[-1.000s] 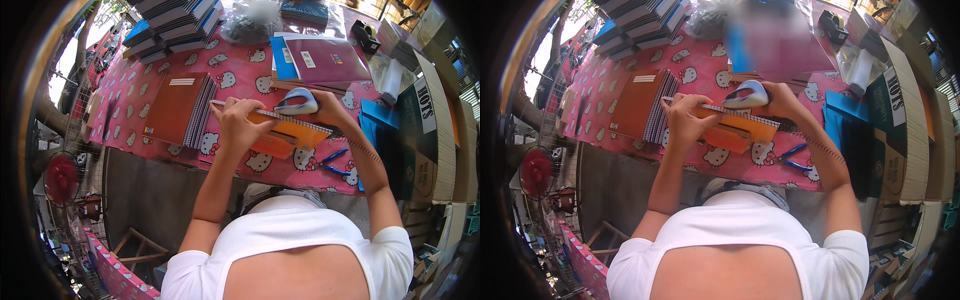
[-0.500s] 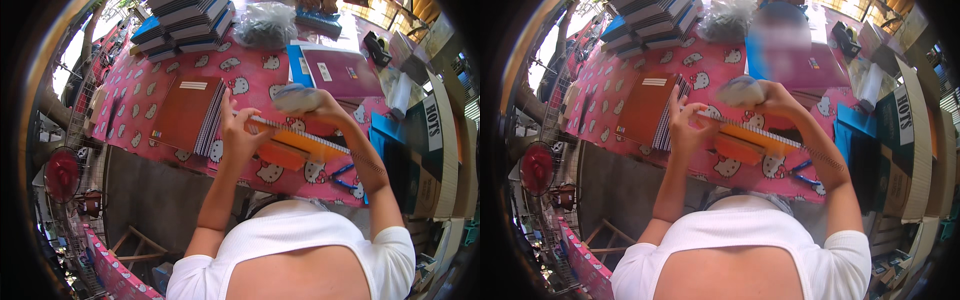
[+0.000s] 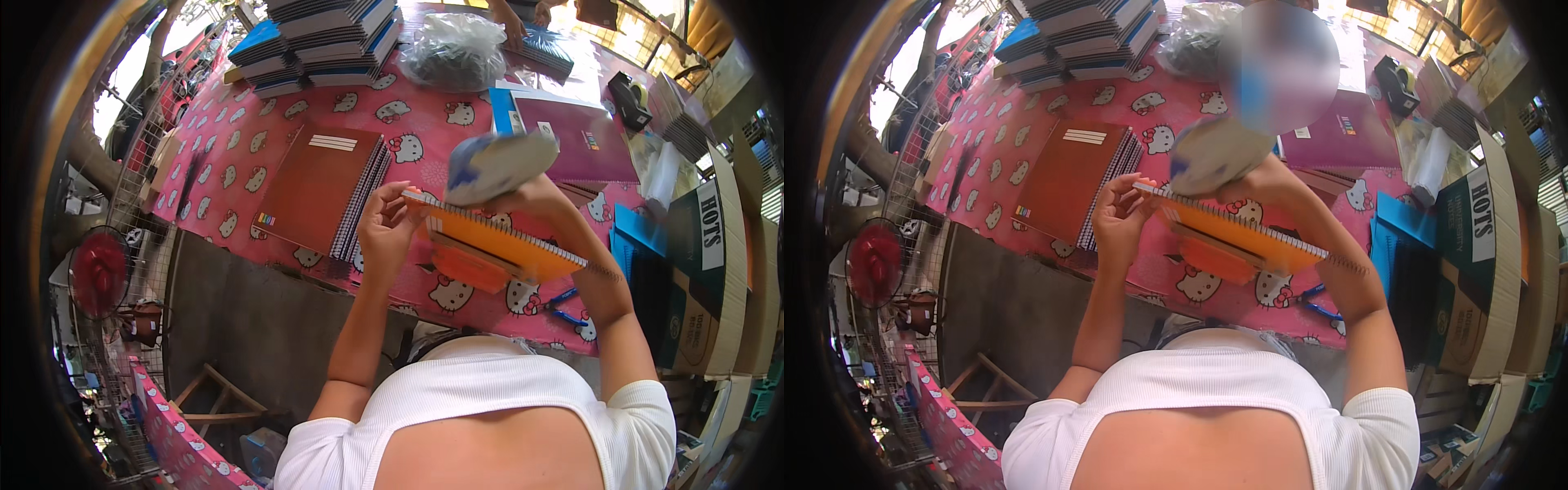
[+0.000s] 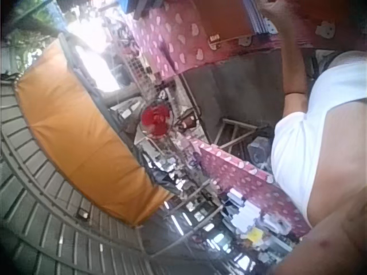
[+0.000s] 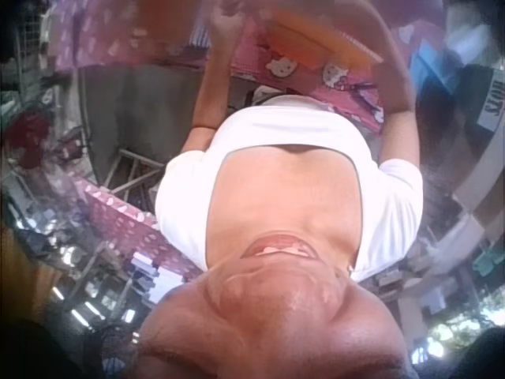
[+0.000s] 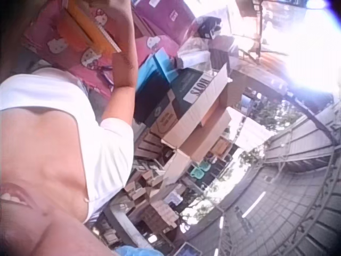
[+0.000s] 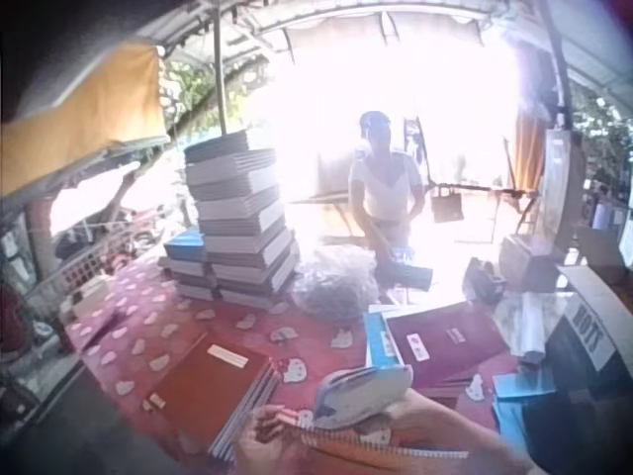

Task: The person prepares notebooks by using a blue tape dispenser to apply tape to the spine of several notebooks and using pliers to trim wire bindings.

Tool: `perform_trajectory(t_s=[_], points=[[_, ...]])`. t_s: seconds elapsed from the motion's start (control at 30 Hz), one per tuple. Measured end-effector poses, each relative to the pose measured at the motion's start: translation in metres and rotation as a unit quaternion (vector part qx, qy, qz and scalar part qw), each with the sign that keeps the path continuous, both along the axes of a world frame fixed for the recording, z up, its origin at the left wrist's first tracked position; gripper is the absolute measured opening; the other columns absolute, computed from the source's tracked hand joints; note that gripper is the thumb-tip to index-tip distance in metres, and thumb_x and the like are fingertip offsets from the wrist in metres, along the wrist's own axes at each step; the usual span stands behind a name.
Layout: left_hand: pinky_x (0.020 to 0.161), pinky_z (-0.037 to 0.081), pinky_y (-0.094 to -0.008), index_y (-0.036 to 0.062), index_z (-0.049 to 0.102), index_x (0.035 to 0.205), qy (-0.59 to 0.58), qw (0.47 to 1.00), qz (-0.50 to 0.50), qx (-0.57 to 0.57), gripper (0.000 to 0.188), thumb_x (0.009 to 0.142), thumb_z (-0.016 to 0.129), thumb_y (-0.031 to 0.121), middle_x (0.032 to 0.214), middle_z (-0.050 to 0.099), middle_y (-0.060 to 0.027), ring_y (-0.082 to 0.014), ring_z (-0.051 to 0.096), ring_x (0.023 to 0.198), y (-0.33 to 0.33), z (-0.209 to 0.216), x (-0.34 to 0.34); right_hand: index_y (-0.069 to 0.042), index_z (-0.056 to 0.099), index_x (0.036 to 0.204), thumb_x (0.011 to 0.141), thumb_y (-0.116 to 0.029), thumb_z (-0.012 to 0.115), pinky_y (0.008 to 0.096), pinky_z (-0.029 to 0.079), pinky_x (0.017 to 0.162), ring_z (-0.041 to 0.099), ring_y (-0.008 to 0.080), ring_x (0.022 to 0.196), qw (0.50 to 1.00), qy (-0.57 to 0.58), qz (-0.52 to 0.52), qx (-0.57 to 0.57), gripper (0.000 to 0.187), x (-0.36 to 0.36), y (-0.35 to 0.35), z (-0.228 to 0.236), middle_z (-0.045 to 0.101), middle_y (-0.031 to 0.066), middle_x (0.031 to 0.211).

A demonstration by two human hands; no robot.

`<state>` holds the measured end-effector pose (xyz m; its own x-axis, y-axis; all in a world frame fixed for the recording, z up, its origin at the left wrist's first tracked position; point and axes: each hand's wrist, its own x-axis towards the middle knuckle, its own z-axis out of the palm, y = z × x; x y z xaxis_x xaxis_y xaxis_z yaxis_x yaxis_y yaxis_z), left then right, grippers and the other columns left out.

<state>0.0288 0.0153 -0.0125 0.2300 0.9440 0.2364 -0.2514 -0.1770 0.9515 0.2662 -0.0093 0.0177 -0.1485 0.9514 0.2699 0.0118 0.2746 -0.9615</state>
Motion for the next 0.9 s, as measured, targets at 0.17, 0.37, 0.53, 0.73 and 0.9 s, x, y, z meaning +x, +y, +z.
perform_trajectory(t_s=[0.17,0.37,0.53,0.73,0.9], points=[[0.088,0.052,-0.0288,-0.0011,0.065,0.114,0.038,0.999,0.027,-0.021,0.038,0.077,0.07,-0.009,0.108,0.067,-0.0122,-0.0167,0.063,0.101,0.005,0.002,-0.004,-0.003,0.062,0.111,0.063,0.002,0.067,0.0356,0.051,0.071,0.064,0.0211,0.078,0.987,-0.143,-0.057,-0.04,0.049,0.002,0.022,-0.031,0.068,0.0069,0.087],[0.088,0.052,-0.0292,-0.0005,0.065,0.115,0.024,0.998,-0.033,-0.054,0.033,0.082,0.067,-0.006,0.106,0.068,-0.0103,-0.017,0.064,0.1,0.011,0.001,-0.018,-0.007,0.058,0.113,0.062,-0.009,0.073,0.0444,0.053,0.071,0.063,0.034,0.09,0.808,-0.559,-0.185,-0.002,0.053,0.027,-0.029,-0.081,0.061,0.0125,0.101],[0.091,0.051,-0.0372,-0.0005,0.063,0.102,-0.015,0.989,-0.144,-0.031,0.017,0.086,0.067,0.003,0.095,0.068,-0.0117,-0.0245,0.065,0.099,0.025,0.001,-0.009,-0.012,0.049,0.128,0.067,-0.018,0.075,0.0489,0.045,0.089,0.047,0.0369,0.119,0.725,-0.619,-0.287,-0.088,0.067,0.052,-0.134,-0.12,0.045,0.0162,0.129],[0.077,0.054,-0.0316,0.0004,0.058,0.093,-0.029,0.959,-0.15,0.237,0.018,0.081,0.071,0.002,0.093,0.067,-0.0136,-0.0178,0.066,0.081,0.001,0.092,0.002,-0.015,0.044,0.137,0.074,-0.032,0.072,0.0509,0.031,0.103,0.039,0.0397,0.125,0.791,-0.561,-0.211,-0.124,0.072,0.048,-0.256,-0.108,0.042,0.0159,0.136],[0.079,0.056,-0.0365,-0.0013,0.058,0.101,-0.049,0.888,-0.1,0.447,0.027,0.078,0.071,0.0,0.103,0.066,-0.021,-0.0291,0.068,0.089,-0.064,0.158,-0.056,-0.014,0.045,0.138,0.078,-0.039,0.069,0.0496,0.031,0.1,0.04,0.0372,0.122,0.714,-0.606,-0.306,-0.169,0.069,0.028,-0.283,-0.119,0.045,0.0157,0.132]])
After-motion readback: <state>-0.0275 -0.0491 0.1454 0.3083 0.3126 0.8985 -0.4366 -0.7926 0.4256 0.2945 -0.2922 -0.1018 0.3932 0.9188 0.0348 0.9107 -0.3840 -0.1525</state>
